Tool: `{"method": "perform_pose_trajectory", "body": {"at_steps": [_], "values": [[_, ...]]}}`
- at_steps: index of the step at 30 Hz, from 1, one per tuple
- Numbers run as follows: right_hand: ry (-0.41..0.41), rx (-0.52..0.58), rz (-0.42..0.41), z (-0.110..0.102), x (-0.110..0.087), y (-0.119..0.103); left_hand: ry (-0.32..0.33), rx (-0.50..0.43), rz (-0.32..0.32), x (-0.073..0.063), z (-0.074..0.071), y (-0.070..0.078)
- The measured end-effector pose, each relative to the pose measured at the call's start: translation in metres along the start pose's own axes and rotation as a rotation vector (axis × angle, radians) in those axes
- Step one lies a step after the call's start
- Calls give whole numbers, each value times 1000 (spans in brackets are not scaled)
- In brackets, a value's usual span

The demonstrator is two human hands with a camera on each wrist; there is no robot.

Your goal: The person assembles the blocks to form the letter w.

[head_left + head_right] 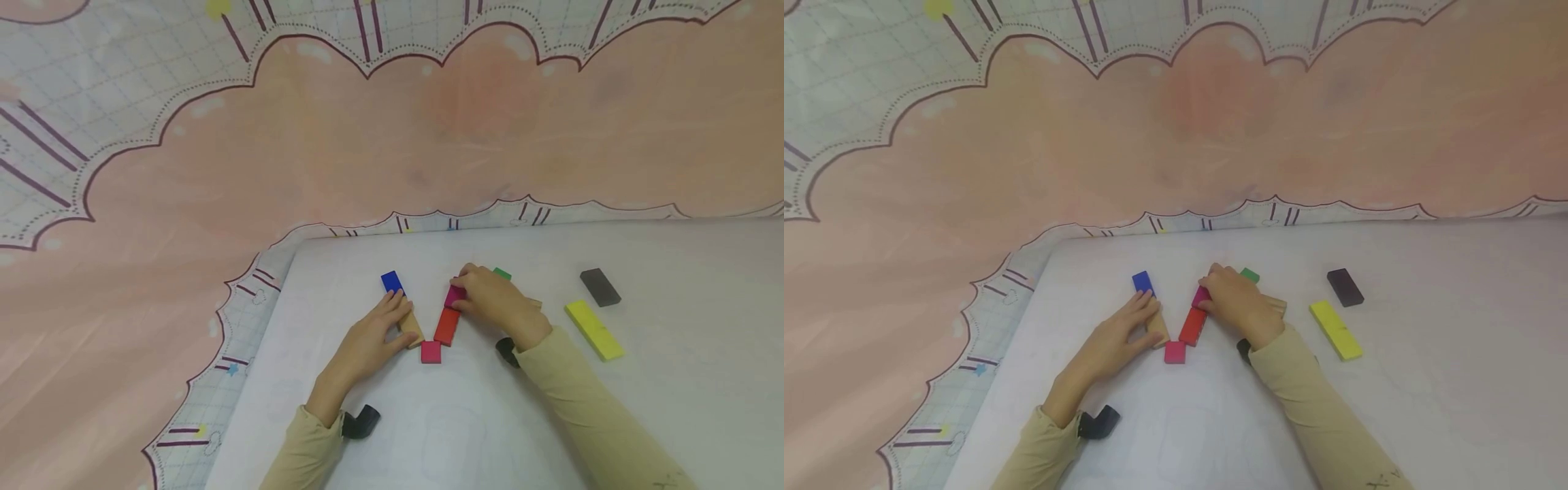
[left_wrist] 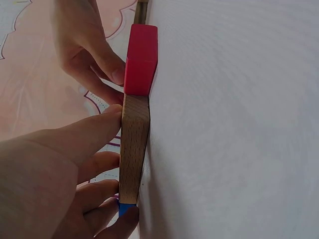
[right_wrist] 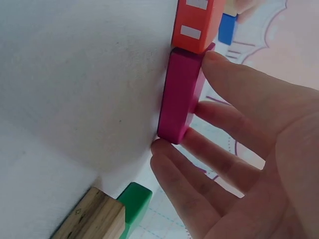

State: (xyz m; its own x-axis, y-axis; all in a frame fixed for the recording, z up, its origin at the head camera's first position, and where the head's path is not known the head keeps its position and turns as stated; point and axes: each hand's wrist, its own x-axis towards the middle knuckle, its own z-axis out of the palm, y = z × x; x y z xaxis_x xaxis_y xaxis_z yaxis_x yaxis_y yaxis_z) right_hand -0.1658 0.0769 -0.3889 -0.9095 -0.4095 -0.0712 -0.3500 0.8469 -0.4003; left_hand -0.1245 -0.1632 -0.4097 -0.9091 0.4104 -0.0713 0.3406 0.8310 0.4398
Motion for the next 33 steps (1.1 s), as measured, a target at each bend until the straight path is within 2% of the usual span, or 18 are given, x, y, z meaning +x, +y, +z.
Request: {"method": "perform_pose_trajectory", "body": {"at_steps": [12,19,33], "values": [[-2,-35,-36,-1,-2,-2,9,0,8,1,2,-3],[-8,-46,-20,0,-3,-4,13,2,11,0,3,-5],[40,-17,-24,-10,-9,0,1,16,15,-1,0,-3]]}}
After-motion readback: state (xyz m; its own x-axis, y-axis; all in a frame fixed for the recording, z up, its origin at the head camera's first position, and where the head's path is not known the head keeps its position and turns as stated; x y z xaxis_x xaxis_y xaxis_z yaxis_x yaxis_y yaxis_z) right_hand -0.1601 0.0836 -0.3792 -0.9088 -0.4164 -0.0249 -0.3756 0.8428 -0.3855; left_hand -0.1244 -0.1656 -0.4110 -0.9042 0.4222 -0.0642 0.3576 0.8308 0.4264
